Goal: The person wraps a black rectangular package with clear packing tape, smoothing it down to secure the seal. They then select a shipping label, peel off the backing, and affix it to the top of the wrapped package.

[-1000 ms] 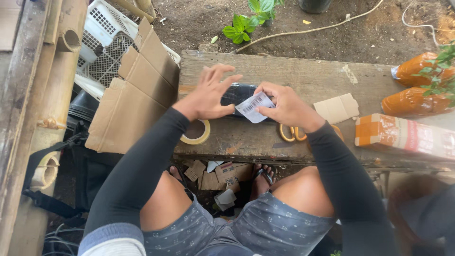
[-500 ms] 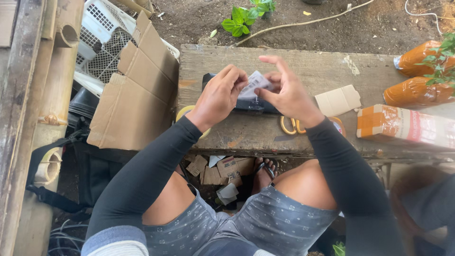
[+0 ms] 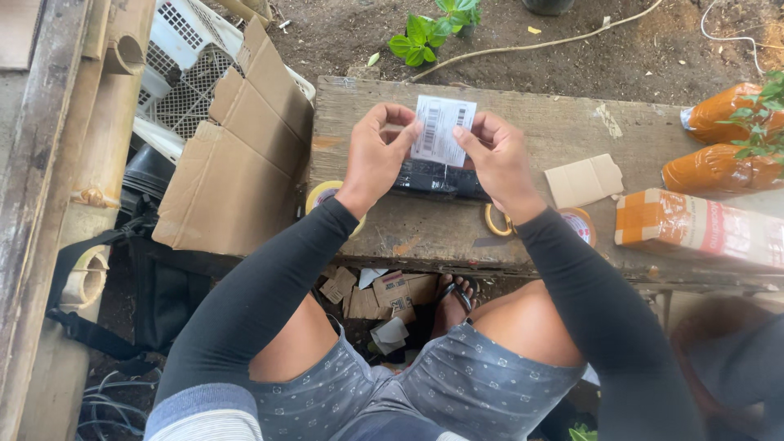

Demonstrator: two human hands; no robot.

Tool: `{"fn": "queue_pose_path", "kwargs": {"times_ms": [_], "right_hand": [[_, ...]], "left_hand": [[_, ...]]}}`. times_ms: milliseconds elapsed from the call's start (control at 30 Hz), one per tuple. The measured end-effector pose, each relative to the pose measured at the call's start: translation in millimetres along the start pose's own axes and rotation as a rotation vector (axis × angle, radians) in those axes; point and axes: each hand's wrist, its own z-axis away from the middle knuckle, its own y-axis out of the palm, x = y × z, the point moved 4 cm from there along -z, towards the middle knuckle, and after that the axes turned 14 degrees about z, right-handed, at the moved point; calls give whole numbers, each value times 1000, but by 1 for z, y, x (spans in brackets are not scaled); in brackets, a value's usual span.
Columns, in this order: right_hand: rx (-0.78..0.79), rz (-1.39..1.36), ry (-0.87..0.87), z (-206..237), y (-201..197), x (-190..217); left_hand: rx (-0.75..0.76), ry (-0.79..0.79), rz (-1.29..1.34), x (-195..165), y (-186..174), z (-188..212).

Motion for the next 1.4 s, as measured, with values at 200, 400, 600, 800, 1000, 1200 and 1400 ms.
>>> {"fn": "queue_pose_path", "kwargs": {"times_ms": [200,400,600,800,1000,1200,1400], "right_hand": [[-44,345,-57,-6,-4,-17],[-96,686,-193,-13,7,-4],[-51,242,-22,-18,13,-8],[-49,230,-10,-15,11,-14],[-158,500,-107,-16,7,-15],[-241,560,-234,-19,-4,-20],[-238,281,-42,-11,-19,-25]], "left_hand": [[-14,-66,-32,36,-15,-5],[-4,91,56,26,-21,-9],[6,-77,101,7,-26,-4],[13,-90,190,2,-28,-3],[-26,-90,164,7,-28,-7],[-12,-242,267,21,-24,-9],[88,-34,-136,-7,-35,-5]]}}
